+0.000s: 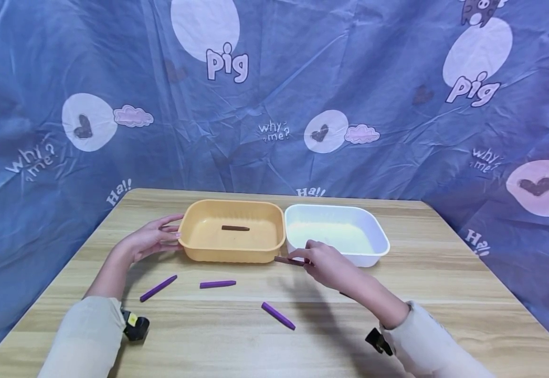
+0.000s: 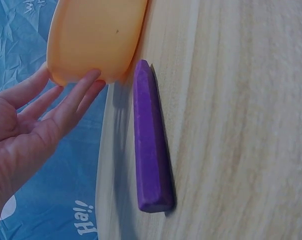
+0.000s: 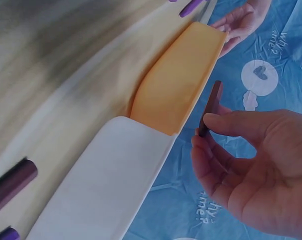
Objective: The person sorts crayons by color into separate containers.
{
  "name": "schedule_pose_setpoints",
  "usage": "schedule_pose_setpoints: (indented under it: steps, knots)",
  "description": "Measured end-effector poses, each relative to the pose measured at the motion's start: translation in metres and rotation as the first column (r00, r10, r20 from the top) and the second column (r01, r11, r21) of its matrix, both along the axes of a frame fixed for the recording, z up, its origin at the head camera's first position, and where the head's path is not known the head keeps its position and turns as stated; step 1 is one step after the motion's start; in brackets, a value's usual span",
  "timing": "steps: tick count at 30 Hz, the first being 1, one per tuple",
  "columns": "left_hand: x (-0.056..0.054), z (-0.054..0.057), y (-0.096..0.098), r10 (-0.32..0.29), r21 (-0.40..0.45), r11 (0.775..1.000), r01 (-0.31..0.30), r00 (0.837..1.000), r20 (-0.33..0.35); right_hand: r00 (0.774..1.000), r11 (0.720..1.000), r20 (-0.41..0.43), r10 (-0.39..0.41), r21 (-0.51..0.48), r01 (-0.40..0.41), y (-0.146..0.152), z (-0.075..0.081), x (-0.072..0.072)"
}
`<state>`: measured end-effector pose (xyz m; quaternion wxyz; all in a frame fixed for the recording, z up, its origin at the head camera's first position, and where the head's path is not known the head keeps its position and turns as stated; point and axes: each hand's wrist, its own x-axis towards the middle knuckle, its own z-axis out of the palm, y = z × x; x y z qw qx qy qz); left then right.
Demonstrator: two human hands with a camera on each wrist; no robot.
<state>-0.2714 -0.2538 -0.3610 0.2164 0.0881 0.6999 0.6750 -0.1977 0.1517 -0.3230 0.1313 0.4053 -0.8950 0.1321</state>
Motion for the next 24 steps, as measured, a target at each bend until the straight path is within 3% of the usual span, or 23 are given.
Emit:
schedule_pose_setpoints:
  steps: [7,24]
  knots:
    - [-0.001,0.0,-0.001,-0.002,-0.006,1.0,0.002,1.0,0.003,0.999,0.999,0.021,-0.043,0.031,0.042,-0.009,0.007,-0.008]
    - [0.0,0.0,0.002,0.001,-0.012,1.0,-0.001,1.0,0.004,0.998,0.998,0.04,-0.044,0.05,0.042,-0.037,0.016,-0.041]
